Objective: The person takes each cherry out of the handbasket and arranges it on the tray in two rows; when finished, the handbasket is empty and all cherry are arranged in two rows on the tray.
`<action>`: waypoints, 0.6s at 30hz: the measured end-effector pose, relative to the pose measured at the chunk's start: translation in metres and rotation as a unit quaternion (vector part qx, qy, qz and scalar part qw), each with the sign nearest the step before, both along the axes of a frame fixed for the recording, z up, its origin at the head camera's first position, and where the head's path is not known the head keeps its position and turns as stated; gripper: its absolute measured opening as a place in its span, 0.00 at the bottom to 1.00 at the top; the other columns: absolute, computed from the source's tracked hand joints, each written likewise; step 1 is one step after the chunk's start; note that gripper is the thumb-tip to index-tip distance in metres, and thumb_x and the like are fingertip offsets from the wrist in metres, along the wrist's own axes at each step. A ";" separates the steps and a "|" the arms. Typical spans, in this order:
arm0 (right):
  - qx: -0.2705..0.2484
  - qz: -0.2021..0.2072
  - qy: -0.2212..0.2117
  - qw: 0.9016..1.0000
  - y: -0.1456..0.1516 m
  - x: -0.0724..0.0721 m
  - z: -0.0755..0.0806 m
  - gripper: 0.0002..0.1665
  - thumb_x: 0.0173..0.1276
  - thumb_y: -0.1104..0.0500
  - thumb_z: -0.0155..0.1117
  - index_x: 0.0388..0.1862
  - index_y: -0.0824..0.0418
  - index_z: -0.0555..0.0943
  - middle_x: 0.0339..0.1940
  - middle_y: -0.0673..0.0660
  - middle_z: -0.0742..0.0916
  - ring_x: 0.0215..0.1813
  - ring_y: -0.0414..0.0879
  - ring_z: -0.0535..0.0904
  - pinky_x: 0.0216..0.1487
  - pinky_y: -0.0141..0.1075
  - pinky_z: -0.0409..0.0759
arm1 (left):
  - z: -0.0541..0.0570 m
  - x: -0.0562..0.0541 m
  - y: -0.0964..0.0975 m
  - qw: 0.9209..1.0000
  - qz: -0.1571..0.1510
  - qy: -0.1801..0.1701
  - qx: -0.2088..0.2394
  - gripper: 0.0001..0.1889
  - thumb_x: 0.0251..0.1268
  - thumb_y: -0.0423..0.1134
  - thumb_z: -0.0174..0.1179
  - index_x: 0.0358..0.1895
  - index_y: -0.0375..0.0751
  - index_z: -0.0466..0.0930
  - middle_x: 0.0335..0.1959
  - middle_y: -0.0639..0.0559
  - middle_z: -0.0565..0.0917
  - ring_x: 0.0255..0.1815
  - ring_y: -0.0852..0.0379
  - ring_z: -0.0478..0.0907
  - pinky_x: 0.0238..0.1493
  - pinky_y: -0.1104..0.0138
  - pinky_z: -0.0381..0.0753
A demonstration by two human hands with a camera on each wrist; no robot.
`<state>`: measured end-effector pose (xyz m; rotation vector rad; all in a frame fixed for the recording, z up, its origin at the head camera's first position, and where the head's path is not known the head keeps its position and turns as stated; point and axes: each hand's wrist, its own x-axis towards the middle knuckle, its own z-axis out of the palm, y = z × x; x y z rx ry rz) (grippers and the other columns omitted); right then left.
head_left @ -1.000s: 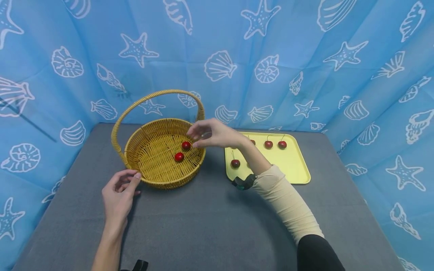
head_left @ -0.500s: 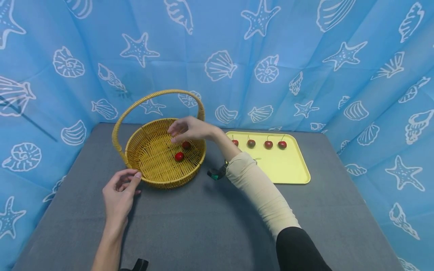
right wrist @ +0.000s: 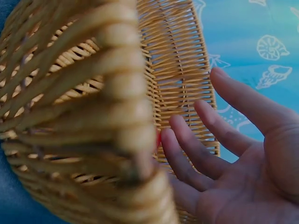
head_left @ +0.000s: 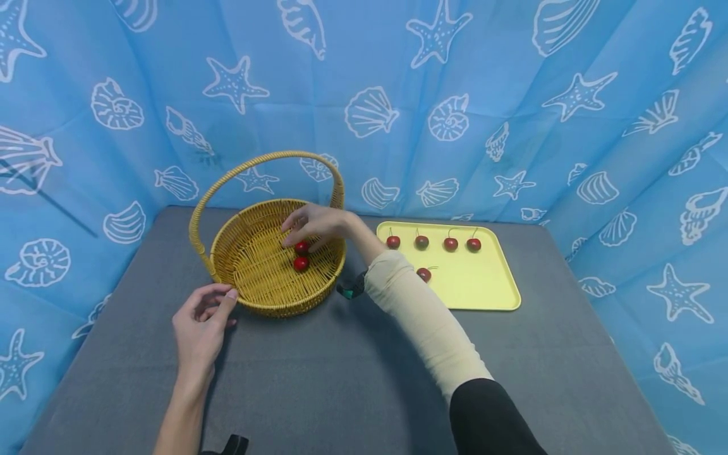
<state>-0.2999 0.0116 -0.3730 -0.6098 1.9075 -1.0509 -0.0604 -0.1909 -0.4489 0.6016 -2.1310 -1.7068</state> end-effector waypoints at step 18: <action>0.023 -0.015 -0.022 0.999 -0.018 -0.010 -0.003 0.26 0.79 0.66 0.68 0.74 0.67 0.78 0.71 0.67 0.84 0.74 0.59 0.81 0.76 0.57 0.83 | -0.001 0.000 0.000 1.000 -0.002 0.015 0.001 0.14 0.76 0.43 0.71 0.57 0.39 0.87 0.38 0.63 0.85 0.32 0.60 0.86 0.31 0.71 0.89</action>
